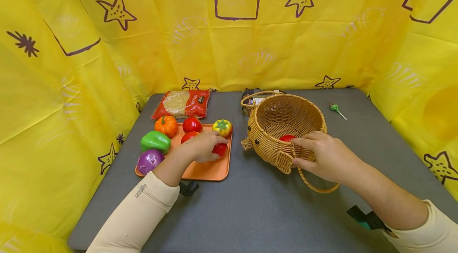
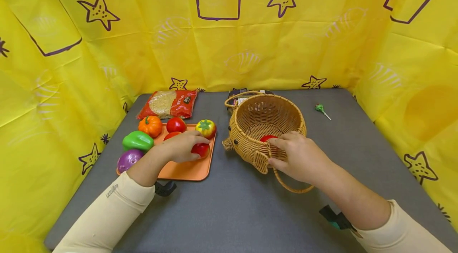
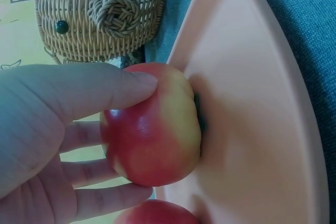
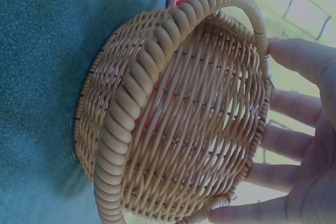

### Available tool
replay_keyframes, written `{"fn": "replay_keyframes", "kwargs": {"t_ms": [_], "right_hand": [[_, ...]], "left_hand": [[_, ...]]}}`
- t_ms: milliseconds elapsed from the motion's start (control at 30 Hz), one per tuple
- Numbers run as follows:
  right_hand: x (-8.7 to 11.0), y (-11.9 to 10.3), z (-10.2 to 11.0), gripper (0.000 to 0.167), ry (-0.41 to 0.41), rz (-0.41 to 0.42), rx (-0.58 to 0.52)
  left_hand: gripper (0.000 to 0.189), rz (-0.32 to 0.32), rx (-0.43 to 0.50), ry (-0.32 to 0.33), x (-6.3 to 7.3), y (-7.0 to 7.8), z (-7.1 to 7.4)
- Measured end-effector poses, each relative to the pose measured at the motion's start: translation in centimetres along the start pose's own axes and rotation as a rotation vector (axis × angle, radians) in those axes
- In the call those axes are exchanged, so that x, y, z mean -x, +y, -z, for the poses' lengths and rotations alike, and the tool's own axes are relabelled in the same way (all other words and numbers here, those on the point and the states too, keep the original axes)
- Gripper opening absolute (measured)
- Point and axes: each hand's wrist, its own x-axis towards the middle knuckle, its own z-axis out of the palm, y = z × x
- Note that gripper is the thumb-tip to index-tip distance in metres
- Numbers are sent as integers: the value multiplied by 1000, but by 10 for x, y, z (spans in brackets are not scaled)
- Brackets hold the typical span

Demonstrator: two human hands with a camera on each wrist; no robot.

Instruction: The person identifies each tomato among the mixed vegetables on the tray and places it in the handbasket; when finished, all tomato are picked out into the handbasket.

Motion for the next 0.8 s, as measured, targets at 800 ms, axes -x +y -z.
{"fn": "replay_keyframes", "kwargs": {"t_ms": [800], "right_hand": [[0, 1, -2, 48, 29, 22, -1]], "left_hand": [[54, 22, 2, 76, 3, 2, 27]]}}
